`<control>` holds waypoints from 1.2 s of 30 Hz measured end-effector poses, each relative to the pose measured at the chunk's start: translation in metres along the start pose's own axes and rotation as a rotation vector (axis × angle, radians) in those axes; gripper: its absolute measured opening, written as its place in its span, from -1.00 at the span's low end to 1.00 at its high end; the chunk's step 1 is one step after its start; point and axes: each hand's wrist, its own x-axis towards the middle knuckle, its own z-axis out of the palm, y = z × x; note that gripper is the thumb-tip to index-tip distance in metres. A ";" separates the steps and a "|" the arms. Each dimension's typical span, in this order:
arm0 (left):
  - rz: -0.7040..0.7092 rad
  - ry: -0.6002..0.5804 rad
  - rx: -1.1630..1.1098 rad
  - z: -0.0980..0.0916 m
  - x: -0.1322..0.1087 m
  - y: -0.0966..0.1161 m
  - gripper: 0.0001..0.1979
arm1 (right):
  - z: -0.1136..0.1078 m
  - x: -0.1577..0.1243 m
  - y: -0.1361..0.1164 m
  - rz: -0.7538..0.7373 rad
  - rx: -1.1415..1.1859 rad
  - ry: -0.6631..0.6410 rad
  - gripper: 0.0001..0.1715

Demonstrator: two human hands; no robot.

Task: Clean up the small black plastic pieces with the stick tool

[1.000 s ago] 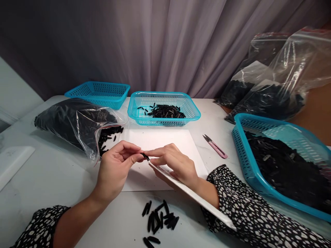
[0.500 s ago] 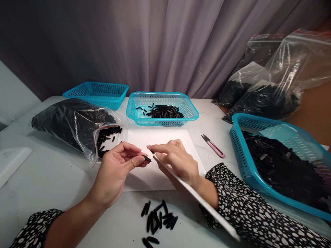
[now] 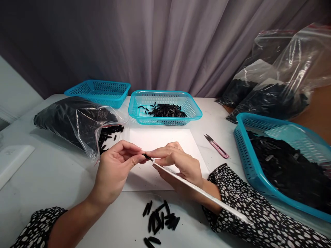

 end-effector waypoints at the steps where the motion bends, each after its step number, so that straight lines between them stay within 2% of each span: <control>1: 0.004 0.002 0.003 0.000 0.000 0.000 -0.85 | 0.001 0.000 0.001 0.000 -0.007 0.003 -0.84; 7: 0.016 0.010 0.023 0.001 0.001 0.000 -0.85 | 0.004 -0.001 0.006 -0.093 -0.104 0.015 -0.88; 13: -0.060 -0.027 -0.044 0.000 0.000 0.003 -0.83 | -0.005 0.006 -0.004 -0.302 -0.454 -0.153 -0.79; 17: -0.151 -0.070 -0.131 0.003 -0.001 0.011 -0.81 | -0.005 0.007 -0.008 -0.312 -0.536 -0.167 -0.75; 20: -0.217 -0.078 -0.161 0.005 -0.002 0.015 -0.81 | -0.003 0.005 -0.003 -0.184 -0.463 -0.046 -0.78; 23: -0.222 -0.067 -0.156 0.005 -0.002 0.013 -0.83 | -0.003 0.005 0.006 0.186 -0.228 0.138 -0.87; 26: -0.158 -0.048 -0.131 0.003 -0.001 0.009 -0.89 | -0.003 0.004 0.013 0.439 0.022 0.153 -0.93; 30: -0.072 -0.039 -0.054 0.000 0.000 0.004 -0.95 | 0.000 0.002 0.013 0.616 0.238 0.060 -0.68; 33: -0.032 -0.043 0.004 -0.002 0.000 0.002 -0.96 | 0.004 0.000 0.007 0.648 0.311 0.044 -0.52; 35: -0.016 -0.050 0.019 -0.002 0.000 0.000 -0.96 | 0.006 0.000 0.003 0.613 0.321 0.051 -0.53; 36: -0.012 -0.055 0.020 -0.001 0.000 0.000 -0.96 | 0.007 0.000 0.002 0.599 0.330 0.052 -0.60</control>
